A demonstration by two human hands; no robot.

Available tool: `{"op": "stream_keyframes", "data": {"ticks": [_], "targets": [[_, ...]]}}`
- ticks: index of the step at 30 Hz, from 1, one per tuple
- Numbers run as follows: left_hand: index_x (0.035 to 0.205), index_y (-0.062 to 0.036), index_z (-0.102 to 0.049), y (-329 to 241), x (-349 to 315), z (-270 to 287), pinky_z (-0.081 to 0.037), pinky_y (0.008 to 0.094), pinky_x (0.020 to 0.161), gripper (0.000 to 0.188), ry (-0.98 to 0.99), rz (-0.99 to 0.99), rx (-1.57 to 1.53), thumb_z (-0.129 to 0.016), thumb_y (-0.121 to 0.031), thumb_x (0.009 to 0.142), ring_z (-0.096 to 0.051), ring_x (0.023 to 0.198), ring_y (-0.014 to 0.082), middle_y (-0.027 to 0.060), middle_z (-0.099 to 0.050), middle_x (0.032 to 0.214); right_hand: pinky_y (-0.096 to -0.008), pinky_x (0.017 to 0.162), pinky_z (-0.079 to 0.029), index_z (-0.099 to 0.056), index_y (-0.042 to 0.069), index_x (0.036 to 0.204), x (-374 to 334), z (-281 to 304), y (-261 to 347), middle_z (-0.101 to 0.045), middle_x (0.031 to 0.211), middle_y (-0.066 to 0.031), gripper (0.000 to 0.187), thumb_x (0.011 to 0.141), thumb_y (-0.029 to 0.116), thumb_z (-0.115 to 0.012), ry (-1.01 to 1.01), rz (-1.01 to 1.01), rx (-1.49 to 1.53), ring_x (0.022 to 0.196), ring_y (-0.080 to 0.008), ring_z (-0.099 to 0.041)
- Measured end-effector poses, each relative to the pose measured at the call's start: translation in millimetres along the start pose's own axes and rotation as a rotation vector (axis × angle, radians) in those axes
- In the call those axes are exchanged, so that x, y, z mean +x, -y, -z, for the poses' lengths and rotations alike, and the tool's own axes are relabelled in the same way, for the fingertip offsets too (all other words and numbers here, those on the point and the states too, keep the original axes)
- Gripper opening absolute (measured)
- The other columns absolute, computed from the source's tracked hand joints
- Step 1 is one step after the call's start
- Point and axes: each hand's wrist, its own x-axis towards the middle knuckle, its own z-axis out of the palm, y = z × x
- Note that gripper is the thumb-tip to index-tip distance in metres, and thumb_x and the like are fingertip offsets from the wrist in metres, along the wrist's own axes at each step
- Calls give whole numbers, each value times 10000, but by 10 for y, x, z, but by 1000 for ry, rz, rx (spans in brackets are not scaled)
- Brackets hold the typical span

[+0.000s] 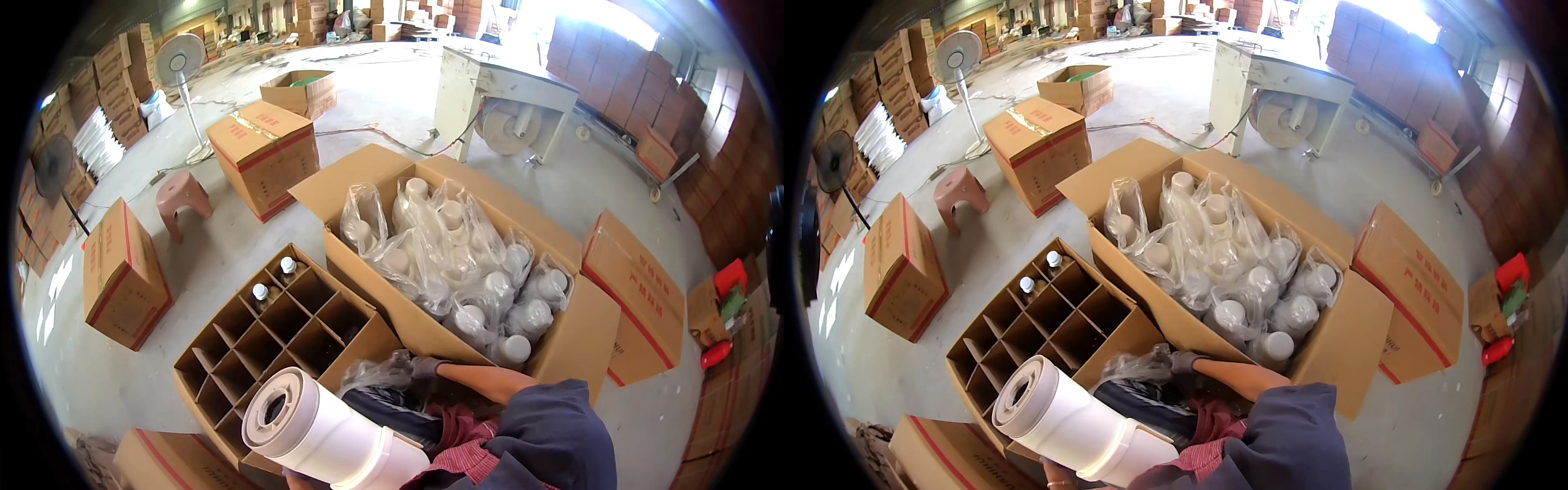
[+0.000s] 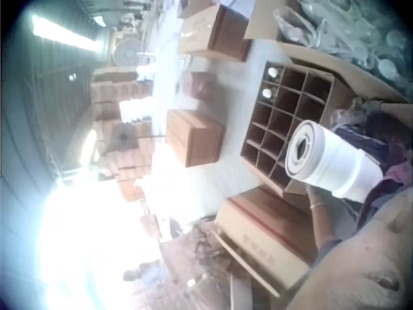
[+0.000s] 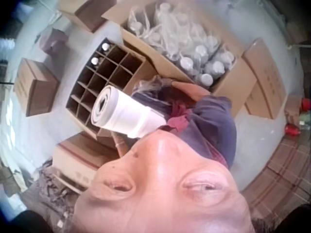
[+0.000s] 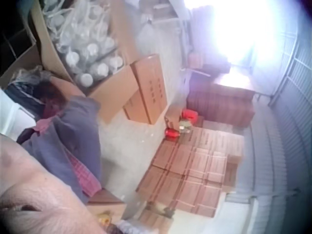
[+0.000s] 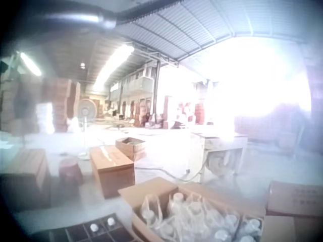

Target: The person assembles a white kettle by inserting a metal liner into a plastic body, attaches a top component, wraps the unit in a plastic bag, and then places it into a cardboard box.

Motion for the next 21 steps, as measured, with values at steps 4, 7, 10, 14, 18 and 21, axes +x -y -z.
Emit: {"op": "stream_keyframes", "data": {"ticks": [4, 7, 10, 14, 18, 21], "targets": [[1280, 33, -517, -65, 388, 82, -520, 411, 891, 618, -41, -24, -75, -404, -510, 1006, -594, 1030, 233, 147, -612, 1183, -462, 875, -510, -620, -17, 1140, -408, 923, 655, -650, 1077, -241, 456, 759, 234, -639, -92, -101, -186, 1048, -385, -628], [1287, 24, -524, -484, 633, -151, -480, 426, 978, 647, -76, 78, -624, -377, -538, 1001, -568, 1119, 256, 152, -606, 1215, -396, 861, -511, -600, 7, 1118, -1029, 1986, 1964, -631, 1080, -167, 293, 860, 143, -626, -892, 827, 185, 986, -330, -622], [1212, 24, -556, -601, 567, -462, -477, 385, 944, 633, 124, 38, -597, -343, -535, 1005, -594, 1042, 249, 145, -633, 1120, -412, 928, -469, -622, 50, 1123, -1447, 2105, 2862, -648, 1049, -132, 340, 850, 240, -695, -553, 1327, 520, 1031, -311, -606], [1014, 7, -590, -1066, 233, -557, -508, 286, 791, 448, -66, -273, 87, -400, -397, 1029, -614, 888, 166, 78, -644, 922, -405, 998, -412, -710, 97, 984, -1102, 2037, 2616, -627, 1106, -104, 154, 936, 183, -592, -414, 1347, 549, 1092, -262, -570], [1274, 19, -498, 145, 561, 279, -449, 340, 967, 593, 62, -133, -467, -407, -494, 992, -577, 1058, 191, 107, -597, 1151, -464, 1031, -363, -653, 53, 1114, -1135, 2147, 2754, -596, 1144, -117, 516, 942, 521, -518, -431, 1367, 570, 1127, -323, -520], [1290, 26, -482, 133, 548, -2, -440, 359, 985, 623, 15, -4, -265, -430, -510, 976, -565, 1088, 218, 126, -573, 1191, -477, 1041, -368, -616, 39, 1164, -933, 2144, 2675, -575, 1193, -158, 669, 910, 645, -494, -461, 1468, 530, 1155, -362, -509]]}}
